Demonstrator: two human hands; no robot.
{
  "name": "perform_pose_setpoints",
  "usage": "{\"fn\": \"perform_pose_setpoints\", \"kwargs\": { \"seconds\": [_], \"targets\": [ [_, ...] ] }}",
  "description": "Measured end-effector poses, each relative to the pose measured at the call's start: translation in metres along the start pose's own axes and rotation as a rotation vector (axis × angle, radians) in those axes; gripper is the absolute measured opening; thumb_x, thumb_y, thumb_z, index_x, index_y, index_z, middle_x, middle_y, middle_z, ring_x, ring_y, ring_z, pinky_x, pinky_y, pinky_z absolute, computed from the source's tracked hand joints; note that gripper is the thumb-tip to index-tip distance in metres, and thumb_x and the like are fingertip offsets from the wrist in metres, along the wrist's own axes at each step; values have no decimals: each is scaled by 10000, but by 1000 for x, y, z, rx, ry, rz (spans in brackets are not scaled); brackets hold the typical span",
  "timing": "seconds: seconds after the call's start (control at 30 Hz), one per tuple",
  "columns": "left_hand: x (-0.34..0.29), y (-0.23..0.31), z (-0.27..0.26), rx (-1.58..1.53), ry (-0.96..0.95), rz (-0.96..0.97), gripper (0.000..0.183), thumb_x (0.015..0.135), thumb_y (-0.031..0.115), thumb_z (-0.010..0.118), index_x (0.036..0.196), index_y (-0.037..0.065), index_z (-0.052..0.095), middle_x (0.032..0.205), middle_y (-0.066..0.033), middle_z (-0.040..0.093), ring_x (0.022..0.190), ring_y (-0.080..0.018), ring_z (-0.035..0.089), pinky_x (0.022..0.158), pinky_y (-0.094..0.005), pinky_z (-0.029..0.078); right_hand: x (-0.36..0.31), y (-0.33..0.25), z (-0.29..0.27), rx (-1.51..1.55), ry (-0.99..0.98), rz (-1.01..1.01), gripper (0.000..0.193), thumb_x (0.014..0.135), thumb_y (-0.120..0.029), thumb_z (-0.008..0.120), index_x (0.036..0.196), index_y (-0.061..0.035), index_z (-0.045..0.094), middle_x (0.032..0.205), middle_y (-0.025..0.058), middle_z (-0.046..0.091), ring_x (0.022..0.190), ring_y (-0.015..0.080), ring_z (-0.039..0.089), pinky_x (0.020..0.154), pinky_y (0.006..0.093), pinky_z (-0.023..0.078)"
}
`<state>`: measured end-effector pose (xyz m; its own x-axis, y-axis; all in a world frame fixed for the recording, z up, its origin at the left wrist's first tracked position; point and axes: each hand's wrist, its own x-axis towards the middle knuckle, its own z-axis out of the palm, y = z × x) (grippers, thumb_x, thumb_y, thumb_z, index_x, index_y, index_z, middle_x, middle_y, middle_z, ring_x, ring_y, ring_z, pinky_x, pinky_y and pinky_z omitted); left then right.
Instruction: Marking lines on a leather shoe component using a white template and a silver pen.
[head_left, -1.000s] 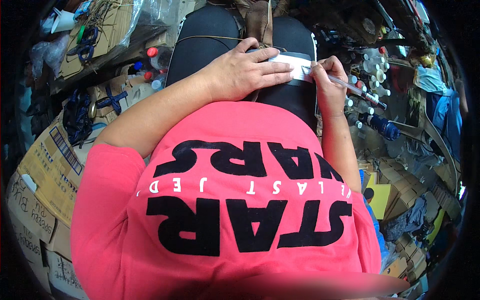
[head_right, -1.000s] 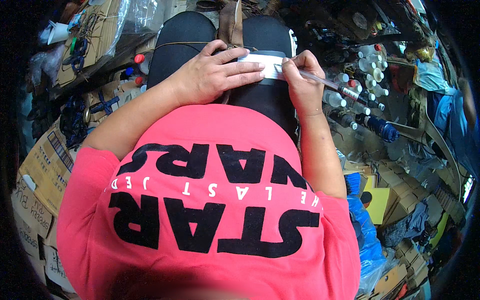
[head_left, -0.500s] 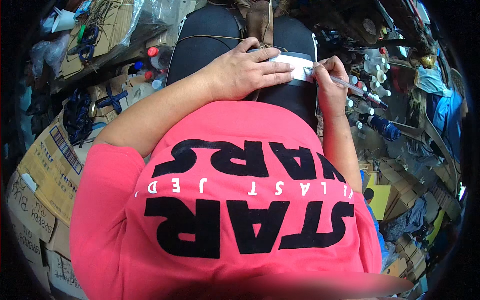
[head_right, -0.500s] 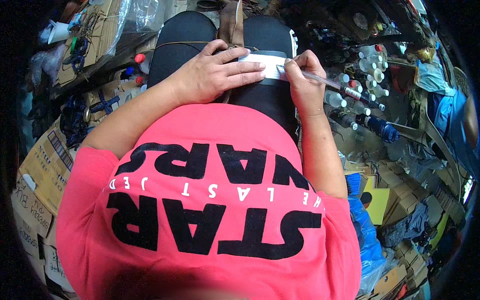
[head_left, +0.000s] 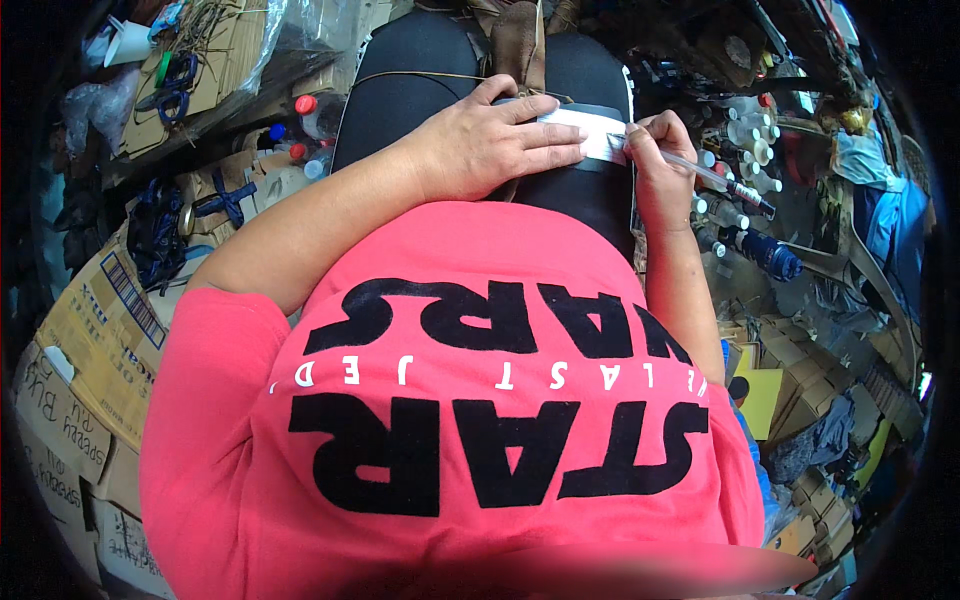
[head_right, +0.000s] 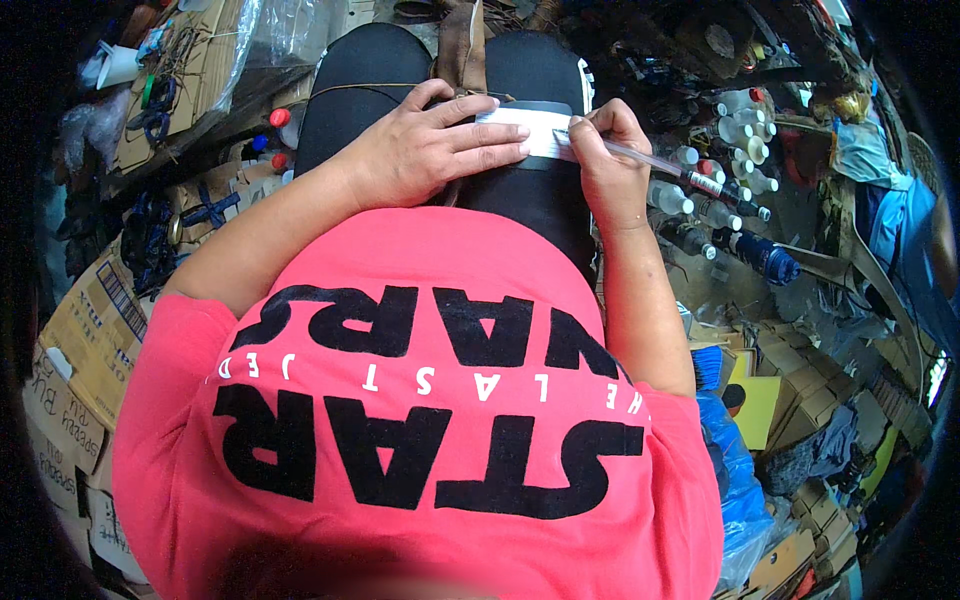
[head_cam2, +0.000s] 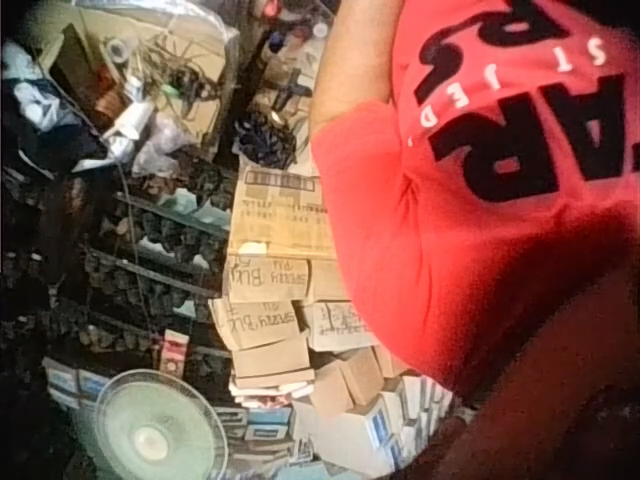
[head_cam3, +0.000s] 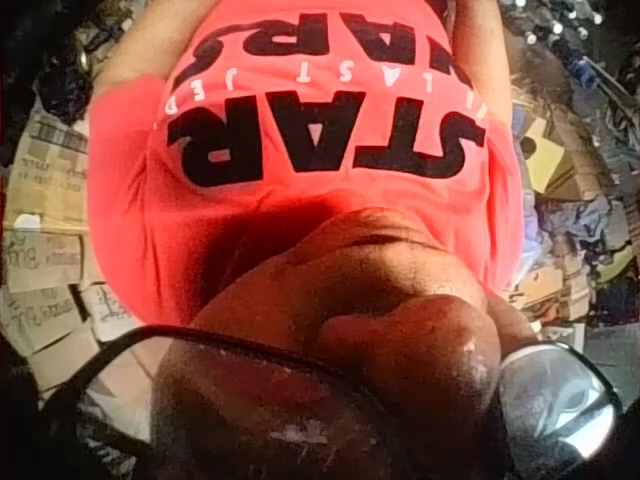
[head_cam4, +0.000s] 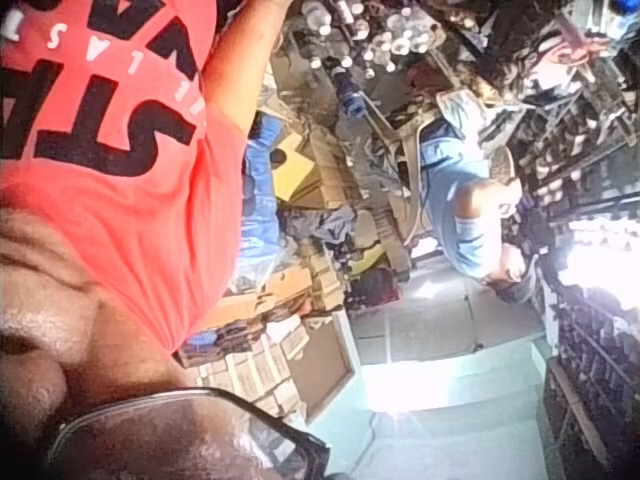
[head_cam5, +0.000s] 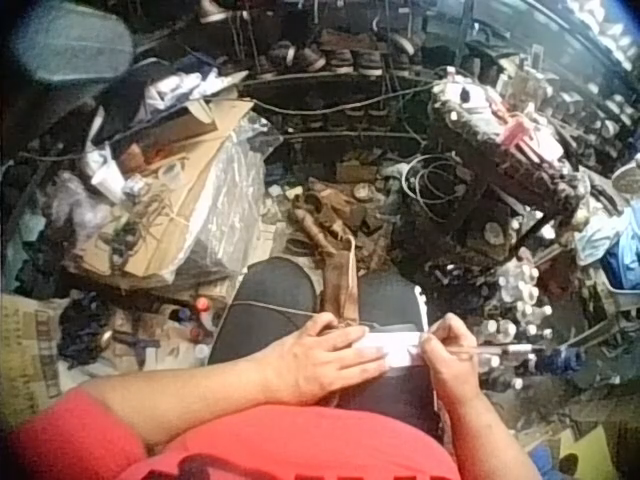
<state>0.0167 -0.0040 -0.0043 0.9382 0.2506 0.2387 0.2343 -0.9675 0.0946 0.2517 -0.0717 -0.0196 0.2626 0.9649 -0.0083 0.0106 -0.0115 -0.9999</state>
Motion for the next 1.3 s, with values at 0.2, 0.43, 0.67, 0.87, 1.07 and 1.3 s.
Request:
{"fn": "perform_pose_setpoints", "kwargs": {
  "seconds": [0.2, 0.43, 0.67, 0.87, 1.07, 1.3],
  "targets": [
    [0, 1, 0, -2, -2, -5, 516, 868, 147, 569, 1370, 265, 534, 1420, 96, 497, 1258, -166, 471, 1035, -416, 349, 0, 3, -2, 6, 5, 10, 205, 871, -25, 608, 716, -51, 477, 717, -1, 512, 643, 56, 465, 578, 221, 399],
    [4, 3, -1, 13, -15, -3, 530, 880, 133, 554, 1388, 274, 509, 1359, 43, 523, 1260, -180, 469, 1051, -415, 331, 7, -23, -13, 361, 95, 137, 194, 958, -181, 595, 812, -68, 536, 768, 44, 587, 659, 76, 505, 592, 216, 389],
    [2, 4, -5, 18, -27, -18, 521, 892, 143, 541, 1393, 278, 497, 1299, 3, 542, 1256, -194, 479, 1063, -423, 318, -16, -36, -11, -306, -128, -154, 276, 919, -300, 662, 1017, -43, 684, 820, 58, 674, 668, 121, 588, 615, 259, 462],
    [-14, -1, -15, -36, 77, -35, 406, 876, 152, 564, 1276, 211, 603, 1266, 5, 582, 1229, -181, 514, 1041, -423, 341, -23, -24, -1, -740, -117, -343, 211, 779, -79, 762, 982, -105, 708, 935, 60, 709, 852, 233, 647, 794, 328, 496],
    [-21, -2, -16, -5, 149, -56, 322, 839, 158, 618, 1155, 186, 675, 1181, 20, 621, 1160, -166, 551, 1006, -393, 366, -22, -21, -2, -721, -123, -379, 224, 781, -26, 736, 988, -105, 708, 917, 56, 716, 864, 226, 650, 795, 323, 498],
    [-21, -3, -16, 12, 199, -61, 286, 827, 145, 629, 1101, 185, 698, 1114, 23, 624, 1109, -152, 569, 969, -361, 377, -23, -22, -2, -739, -114, -383, 223, 778, -21, 737, 984, -103, 715, 911, 55, 716, 860, 221, 648, 781, 316, 503]
  ]
}}
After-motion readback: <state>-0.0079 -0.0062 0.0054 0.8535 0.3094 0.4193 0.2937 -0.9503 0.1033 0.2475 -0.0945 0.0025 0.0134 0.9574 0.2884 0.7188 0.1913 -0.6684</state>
